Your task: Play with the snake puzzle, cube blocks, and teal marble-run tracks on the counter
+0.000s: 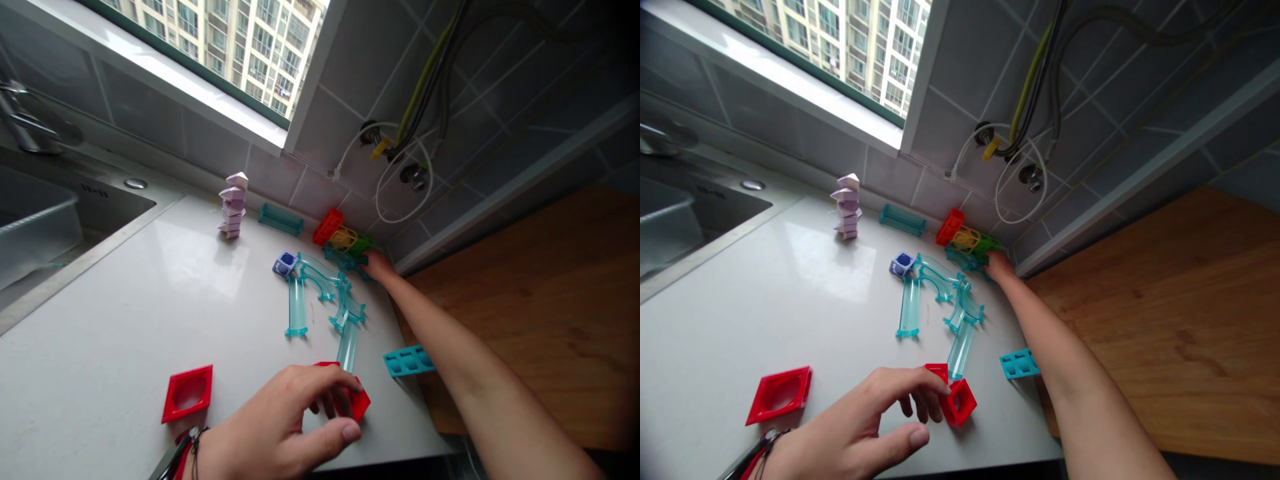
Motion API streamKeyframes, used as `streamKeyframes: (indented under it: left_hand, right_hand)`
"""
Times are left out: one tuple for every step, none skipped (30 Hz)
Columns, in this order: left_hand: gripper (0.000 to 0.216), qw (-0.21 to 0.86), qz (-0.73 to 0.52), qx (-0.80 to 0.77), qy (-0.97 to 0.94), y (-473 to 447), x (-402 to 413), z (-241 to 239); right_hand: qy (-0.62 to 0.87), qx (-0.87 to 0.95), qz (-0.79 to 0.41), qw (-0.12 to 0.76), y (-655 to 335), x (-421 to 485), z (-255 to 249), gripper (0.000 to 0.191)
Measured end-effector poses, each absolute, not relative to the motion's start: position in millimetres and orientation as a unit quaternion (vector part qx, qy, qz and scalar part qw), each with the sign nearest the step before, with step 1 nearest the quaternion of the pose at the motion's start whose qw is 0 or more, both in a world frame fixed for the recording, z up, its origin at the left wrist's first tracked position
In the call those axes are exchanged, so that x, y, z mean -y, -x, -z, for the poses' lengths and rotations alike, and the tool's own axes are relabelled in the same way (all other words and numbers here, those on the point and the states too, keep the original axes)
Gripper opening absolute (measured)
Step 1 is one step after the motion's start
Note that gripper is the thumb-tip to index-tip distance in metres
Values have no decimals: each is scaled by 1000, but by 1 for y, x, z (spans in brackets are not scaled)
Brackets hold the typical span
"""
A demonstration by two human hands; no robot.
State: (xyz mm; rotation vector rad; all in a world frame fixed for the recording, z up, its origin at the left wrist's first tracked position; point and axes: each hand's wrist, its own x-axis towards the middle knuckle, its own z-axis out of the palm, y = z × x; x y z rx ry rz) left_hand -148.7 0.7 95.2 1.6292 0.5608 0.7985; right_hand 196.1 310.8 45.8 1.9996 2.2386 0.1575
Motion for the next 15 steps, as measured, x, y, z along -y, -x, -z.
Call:
streamKeyframes:
  left_hand:
    - [27,574,-342,-245,-703,147,-1,-95]
    - [24,564,-340,-251,-709,146,-1,-95]
    - [22,554,-339,-256,-716,144,-1,-93]
    - [22,543,-338,-257,-724,143,-1,-91]
    - [22,533,-338,-258,-732,141,-1,-89]
    - [23,524,-338,-258,-738,140,-1,-87]
    - [22,516,-338,-258,-744,140,-1,-85]
    - [22,509,-338,-258,-748,139,-1,-84]
    - [21,504,-337,-259,-752,139,-1,-83]
    - [20,499,-337,-260,-755,139,-1,-82]
    - [19,496,-335,-261,-757,139,-1,-82]
    - [19,494,-334,-262,-759,138,-1,-81]
    - [20,492,-332,-262,-760,138,-2,-81]
    - [20,492,-330,-262,-762,138,-2,-81]
    - [21,492,-328,-262,-763,138,-2,-80]
  right_hand:
    - [-666,-741,-52,72,-195,-311,-47,35]
    - [-669,-738,-52,75,-195,-311,-48,34]
    - [-671,-736,-51,77,-193,-311,-49,33]
    - [-673,-734,-50,78,-192,-312,-49,33]
    - [-674,-733,-50,78,-191,-312,-48,32]
    - [-674,-733,-49,78,-189,-313,-47,31]
    - [-673,-734,-49,76,-188,-314,-46,31]
    - [-672,-735,-49,74,-187,-315,-44,30]
    - [-671,-736,-49,72,-186,-316,-43,29]
    - [-669,-738,-49,70,-185,-318,-42,29]
    - [-667,-740,-48,67,-185,-319,-40,29]
    - [-665,-742,-48,64,-184,-320,-39,29]
    - [-663,-745,-47,61,-184,-321,-39,30]
    - [-660,-748,-46,58,-184,-321,-38,30]
    - [-657,-751,-44,54,-185,-322,-38,30]
